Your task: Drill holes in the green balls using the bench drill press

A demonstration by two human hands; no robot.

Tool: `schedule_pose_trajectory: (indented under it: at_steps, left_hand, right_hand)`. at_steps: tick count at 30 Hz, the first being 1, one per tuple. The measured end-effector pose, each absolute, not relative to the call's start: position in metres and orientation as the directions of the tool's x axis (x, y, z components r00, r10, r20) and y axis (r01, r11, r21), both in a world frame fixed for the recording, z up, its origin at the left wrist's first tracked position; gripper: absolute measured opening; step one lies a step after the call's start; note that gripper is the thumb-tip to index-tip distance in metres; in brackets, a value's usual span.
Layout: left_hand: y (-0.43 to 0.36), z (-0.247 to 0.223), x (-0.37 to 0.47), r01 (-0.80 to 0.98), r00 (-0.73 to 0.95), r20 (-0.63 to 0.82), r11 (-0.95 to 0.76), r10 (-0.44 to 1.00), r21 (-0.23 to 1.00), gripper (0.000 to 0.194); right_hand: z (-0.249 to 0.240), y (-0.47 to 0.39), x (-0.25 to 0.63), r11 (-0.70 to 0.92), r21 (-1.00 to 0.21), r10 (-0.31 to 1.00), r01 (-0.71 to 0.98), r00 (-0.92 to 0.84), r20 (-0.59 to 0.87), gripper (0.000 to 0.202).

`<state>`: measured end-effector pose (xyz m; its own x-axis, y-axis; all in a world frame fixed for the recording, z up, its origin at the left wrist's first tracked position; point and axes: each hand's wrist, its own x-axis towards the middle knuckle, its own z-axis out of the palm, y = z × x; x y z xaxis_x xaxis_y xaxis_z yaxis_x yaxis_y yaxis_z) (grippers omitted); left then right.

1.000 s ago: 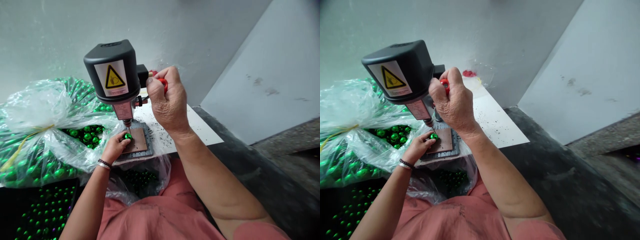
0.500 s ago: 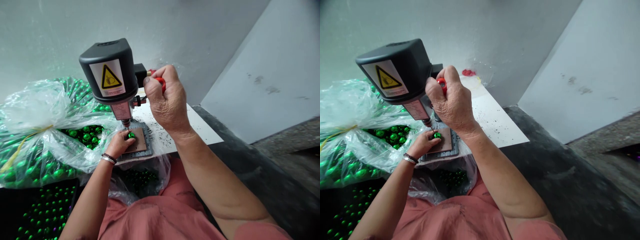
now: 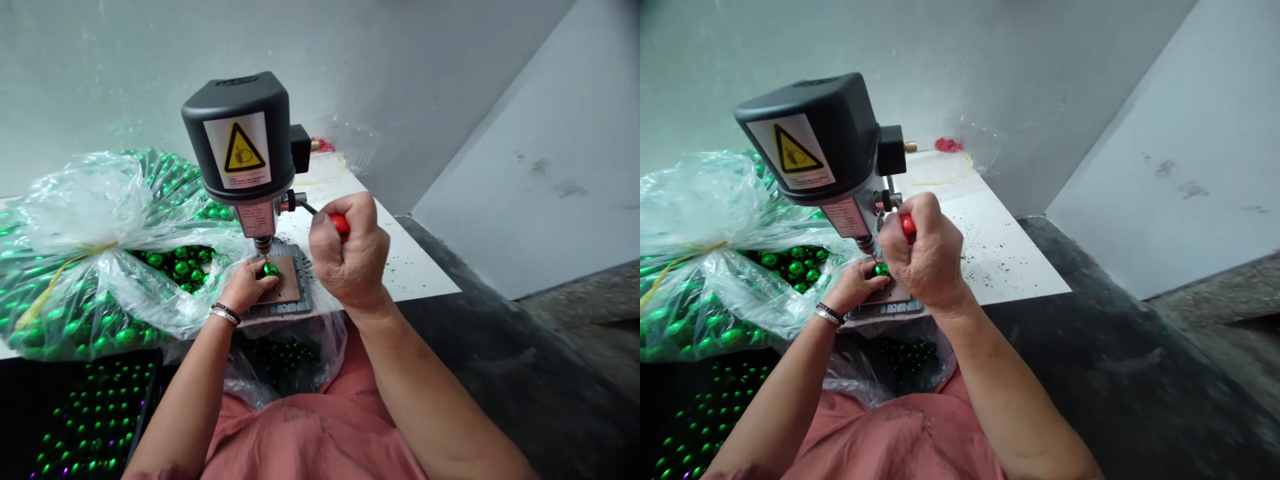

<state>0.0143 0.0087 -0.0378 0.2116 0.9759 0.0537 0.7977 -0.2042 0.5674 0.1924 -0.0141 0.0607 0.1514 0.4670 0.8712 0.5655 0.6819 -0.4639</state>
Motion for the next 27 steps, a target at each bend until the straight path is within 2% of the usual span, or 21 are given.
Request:
schedule_pose_trajectory:
  at_steps: [8, 15, 19, 22, 27]
  left_hand:
    - [0.007, -0.038, 0.014, 0.805, 0.207, 0.079, -0.216, 0.975, 0.552, 0.014]
    - [0.006, -0.039, 0.015, 0.781, 0.204, 0.087, -0.215, 0.975, 0.586, 0.013]
    - [0.003, -0.039, 0.015, 0.766, 0.168, 0.062, -0.169, 0.984, 0.620, 0.016]
    - [0.000, -0.038, 0.014, 0.748, 0.151, 0.047, -0.145, 0.987, 0.648, 0.018]
    - [-0.021, -0.029, 0.008, 0.717, 0.133, 0.033, -0.119, 0.991, 0.686, 0.037]
  right_hand:
    - [0.034, -0.014, 0.188, 0.665, -0.437, 0.407, 0.606, 0.196, 0.892, 0.005]
    - [0.010, -0.015, 0.182, 0.659, -0.492, 0.416, 0.569, 0.269, 0.869, 0.006]
    - [0.037, -0.010, 0.179, 0.706, -0.521, 0.427, 0.479, 0.298, 0.854, 0.004]
    - [0.078, 0.005, 0.181, 0.709, -0.550, 0.458, 0.442, 0.304, 0.835, 0.016]
    - [0.118, 0.030, 0.186, 0.588, -0.660, 0.634, 0.468, 0.239, 0.735, 0.027]
